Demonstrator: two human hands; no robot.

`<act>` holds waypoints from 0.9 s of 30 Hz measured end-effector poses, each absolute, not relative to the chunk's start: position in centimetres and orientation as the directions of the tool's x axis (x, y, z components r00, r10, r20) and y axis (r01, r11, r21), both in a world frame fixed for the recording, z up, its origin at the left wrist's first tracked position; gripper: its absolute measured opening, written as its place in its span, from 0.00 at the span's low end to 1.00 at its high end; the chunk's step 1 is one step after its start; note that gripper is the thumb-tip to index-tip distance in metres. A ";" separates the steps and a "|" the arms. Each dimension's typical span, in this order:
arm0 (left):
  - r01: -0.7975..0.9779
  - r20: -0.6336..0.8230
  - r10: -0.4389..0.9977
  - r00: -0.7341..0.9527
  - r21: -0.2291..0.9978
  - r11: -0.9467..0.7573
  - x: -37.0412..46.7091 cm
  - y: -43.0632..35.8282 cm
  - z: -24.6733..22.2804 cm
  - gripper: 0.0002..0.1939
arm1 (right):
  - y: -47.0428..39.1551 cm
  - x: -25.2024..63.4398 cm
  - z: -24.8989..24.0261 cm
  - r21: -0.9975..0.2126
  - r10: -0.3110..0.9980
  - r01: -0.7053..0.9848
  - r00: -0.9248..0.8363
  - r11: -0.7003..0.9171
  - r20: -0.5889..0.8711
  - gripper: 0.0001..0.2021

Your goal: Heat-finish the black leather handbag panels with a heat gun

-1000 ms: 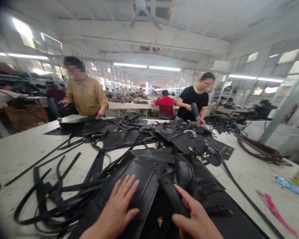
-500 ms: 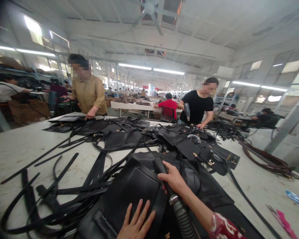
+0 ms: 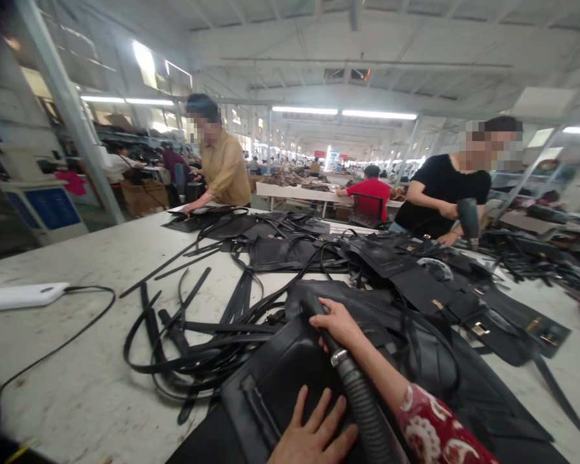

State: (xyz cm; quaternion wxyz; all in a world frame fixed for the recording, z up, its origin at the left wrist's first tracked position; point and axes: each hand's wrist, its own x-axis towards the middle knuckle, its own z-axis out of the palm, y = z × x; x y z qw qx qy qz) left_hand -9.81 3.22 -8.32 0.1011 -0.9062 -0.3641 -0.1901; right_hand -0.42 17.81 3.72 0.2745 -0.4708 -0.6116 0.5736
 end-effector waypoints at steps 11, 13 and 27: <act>0.780 0.384 0.918 -0.096 0.602 -0.170 -19.2 -0.8 -2.5 0.19 | 10.0 3.1 7.9 -0.967 0.899 0.250 -0.411 -0.048 -0.151 0.36; 0.677 0.232 0.891 -0.389 0.728 0.107 -22.3 -2.3 -3.2 0.21 | 6.9 4.1 7.7 -0.959 0.859 0.256 -0.456 -0.124 -0.233 0.38; -0.084 -0.167 0.967 -0.192 0.985 0.153 -21.3 -2.9 -6.1 0.18 | 3.5 -2.5 2.6 -0.908 0.580 0.281 -0.701 -0.311 -0.415 0.38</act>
